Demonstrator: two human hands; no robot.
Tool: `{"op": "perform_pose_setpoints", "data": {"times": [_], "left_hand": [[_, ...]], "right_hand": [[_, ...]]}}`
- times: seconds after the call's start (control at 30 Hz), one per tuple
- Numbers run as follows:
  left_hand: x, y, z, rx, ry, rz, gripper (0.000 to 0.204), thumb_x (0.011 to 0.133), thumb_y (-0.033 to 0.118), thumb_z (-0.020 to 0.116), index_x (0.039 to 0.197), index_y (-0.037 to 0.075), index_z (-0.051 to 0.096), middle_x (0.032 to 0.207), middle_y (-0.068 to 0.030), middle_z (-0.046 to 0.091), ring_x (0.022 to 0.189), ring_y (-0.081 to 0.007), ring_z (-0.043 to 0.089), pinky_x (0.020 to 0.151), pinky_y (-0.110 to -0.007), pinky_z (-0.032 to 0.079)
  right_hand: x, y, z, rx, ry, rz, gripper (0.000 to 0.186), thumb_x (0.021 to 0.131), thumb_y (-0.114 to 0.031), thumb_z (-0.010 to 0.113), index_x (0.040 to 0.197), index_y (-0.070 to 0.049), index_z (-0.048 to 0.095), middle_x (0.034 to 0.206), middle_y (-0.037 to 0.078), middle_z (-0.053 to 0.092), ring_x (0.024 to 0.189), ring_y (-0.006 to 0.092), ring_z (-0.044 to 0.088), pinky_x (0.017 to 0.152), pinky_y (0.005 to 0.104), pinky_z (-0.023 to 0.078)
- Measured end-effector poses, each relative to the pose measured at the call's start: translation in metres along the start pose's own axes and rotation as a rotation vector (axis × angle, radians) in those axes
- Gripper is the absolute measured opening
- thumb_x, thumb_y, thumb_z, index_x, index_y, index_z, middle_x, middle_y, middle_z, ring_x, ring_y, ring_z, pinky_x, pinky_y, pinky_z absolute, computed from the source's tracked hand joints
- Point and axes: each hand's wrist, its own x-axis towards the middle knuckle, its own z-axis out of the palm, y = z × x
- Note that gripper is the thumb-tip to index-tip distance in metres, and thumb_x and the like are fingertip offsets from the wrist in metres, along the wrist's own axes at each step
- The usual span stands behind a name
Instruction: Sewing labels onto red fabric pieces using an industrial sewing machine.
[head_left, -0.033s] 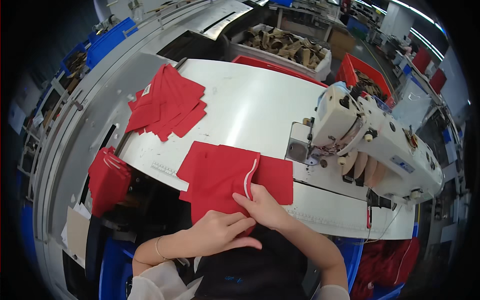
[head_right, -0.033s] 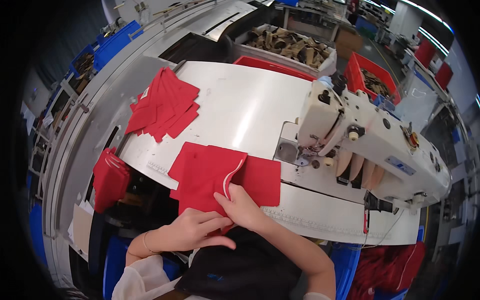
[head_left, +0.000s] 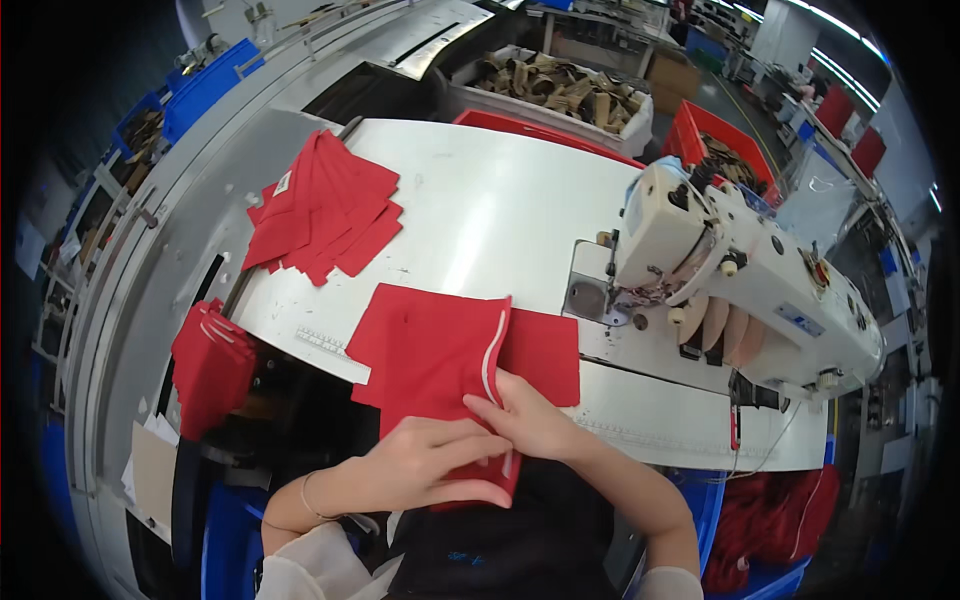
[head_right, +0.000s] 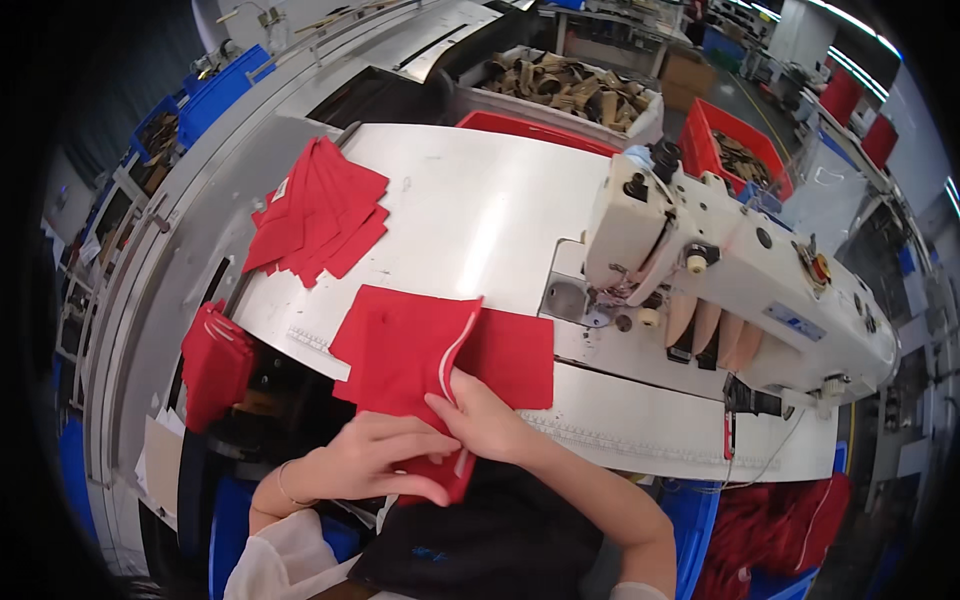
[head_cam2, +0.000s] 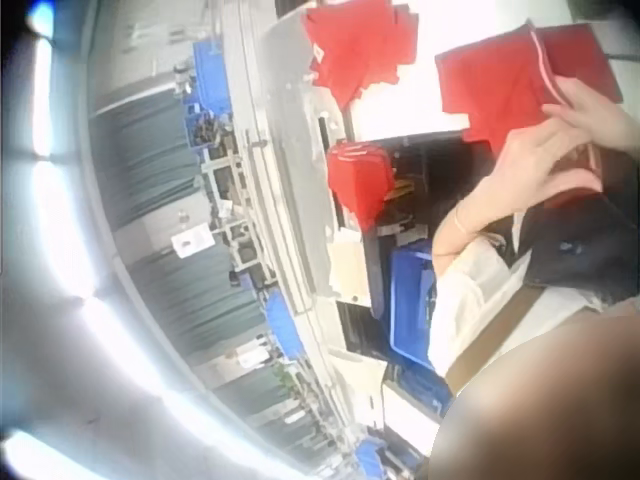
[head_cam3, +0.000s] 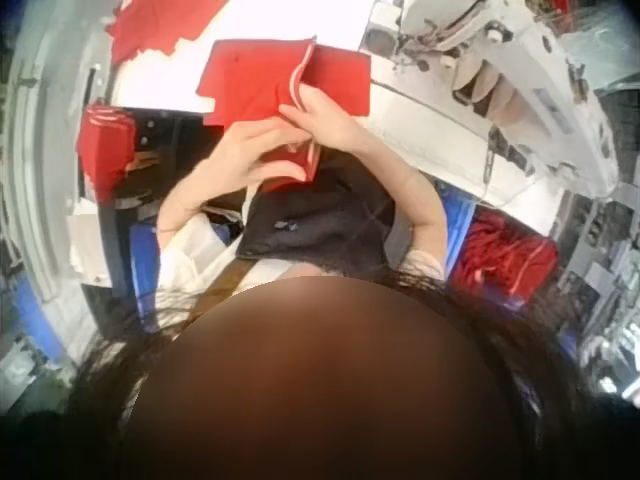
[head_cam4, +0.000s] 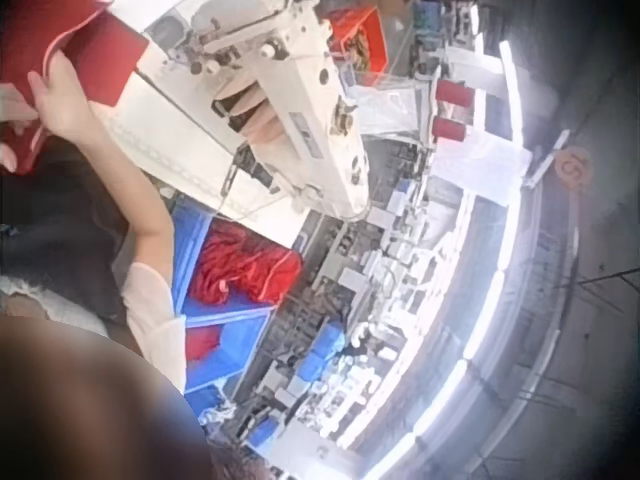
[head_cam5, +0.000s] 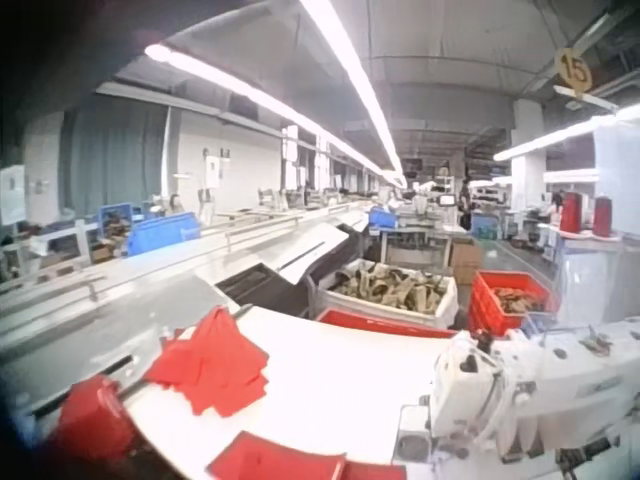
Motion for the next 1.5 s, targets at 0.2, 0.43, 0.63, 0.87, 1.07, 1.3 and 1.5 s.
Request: {"op": "perform_pose_setpoints", "data": {"times": [0.2, 0.43, 0.63, 0.87, 1.07, 1.3, 1.5], "left_hand": [[0.013, 0.004, -0.038, 0.295, -0.226, 0.008, 0.036, 0.073, 0.02, 0.075, 0.106, 0.007, 0.065, 0.093, -0.0087, 0.063, 0.083, -0.0235, 0.061, 0.074, -0.033, 0.047], [-0.021, -0.008, -0.088, -0.014, -0.069, -0.464, 0.009, 0.076, 0.006, 0.071, 0.082, -0.001, 0.067, 0.066, -0.0094, 0.061, 0.06, -0.0233, 0.058, 0.057, -0.03, 0.045], [0.028, -0.12, -0.086, 0.256, -0.002, -0.316, 0.01, 0.079, 0.0, 0.068, 0.078, -0.002, 0.059, 0.099, -0.0084, 0.059, 0.08, -0.0154, 0.056, 0.068, -0.028, 0.047], [0.056, -0.171, -0.074, -0.029, -0.111, -0.579, 0.016, 0.077, -0.001, 0.069, 0.072, 0.001, 0.054, 0.103, -0.0063, 0.055, 0.087, -0.0158, 0.054, 0.073, -0.029, 0.047], [0.082, -0.139, -0.051, 0.175, -0.211, -0.387, 0.022, 0.077, 0.013, 0.074, 0.09, 0.003, 0.059, 0.12, -0.0123, 0.052, 0.111, -0.0265, 0.052, 0.088, -0.033, 0.048], [0.144, -0.128, 0.019, -0.264, -0.475, -0.276, 0.014, 0.081, 0.01, 0.069, 0.082, -0.001, 0.061, 0.081, -0.011, 0.064, 0.078, -0.0205, 0.06, 0.068, -0.03, 0.048], [0.159, -0.118, 0.028, -0.562, -0.322, -0.549, 0.011, 0.084, 0.007, 0.067, 0.085, -0.003, 0.066, 0.07, -0.008, 0.064, 0.062, -0.0132, 0.056, 0.062, -0.027, 0.046]], "right_hand": [[-0.052, -0.047, -0.002, -0.772, -0.544, -0.04, 0.013, 0.093, -0.006, 0.046, 0.104, 0.001, 0.049, 0.074, 0.021, 0.053, 0.07, 0.0351, 0.058, 0.063, 0.0391, 0.046], [-0.084, -0.048, -0.037, -0.602, -0.203, -0.193, 0.023, 0.096, -0.011, 0.048, 0.116, -0.002, 0.054, 0.09, 0.018, 0.062, 0.071, 0.0311, 0.06, 0.065, 0.0337, 0.048], [-0.009, -0.008, -0.095, -0.853, 0.449, -0.314, 0.018, 0.082, -0.016, 0.067, 0.076, 0.001, 0.062, 0.091, 0.01, 0.058, 0.075, 0.0231, 0.055, 0.068, 0.0315, 0.045], [0.011, 0.005, -0.117, -0.915, 0.384, -0.046, 0.023, 0.076, -0.016, 0.072, 0.069, 0.001, 0.059, 0.091, 0.011, 0.057, 0.075, 0.0253, 0.055, 0.067, 0.0342, 0.045], [-0.01, 0.006, -0.111, -0.501, 0.365, -0.003, 0.019, 0.081, -0.013, 0.069, 0.077, 0.005, 0.063, 0.078, 0.007, 0.057, 0.064, 0.0153, 0.052, 0.06, 0.0277, 0.042], [-0.037, 0.017, -0.099, -0.211, 0.425, -0.02, 0.015, 0.087, -0.006, 0.061, 0.096, 0.005, 0.064, 0.088, 0.005, 0.06, 0.072, 0.0091, 0.055, 0.064, 0.0254, 0.046], [-0.044, 0.023, -0.109, -0.423, 0.497, -0.199, 0.016, 0.088, -0.001, 0.058, 0.103, 0.004, 0.06, 0.096, 0.011, 0.06, 0.079, 0.0162, 0.061, 0.067, 0.0293, 0.049]]}}
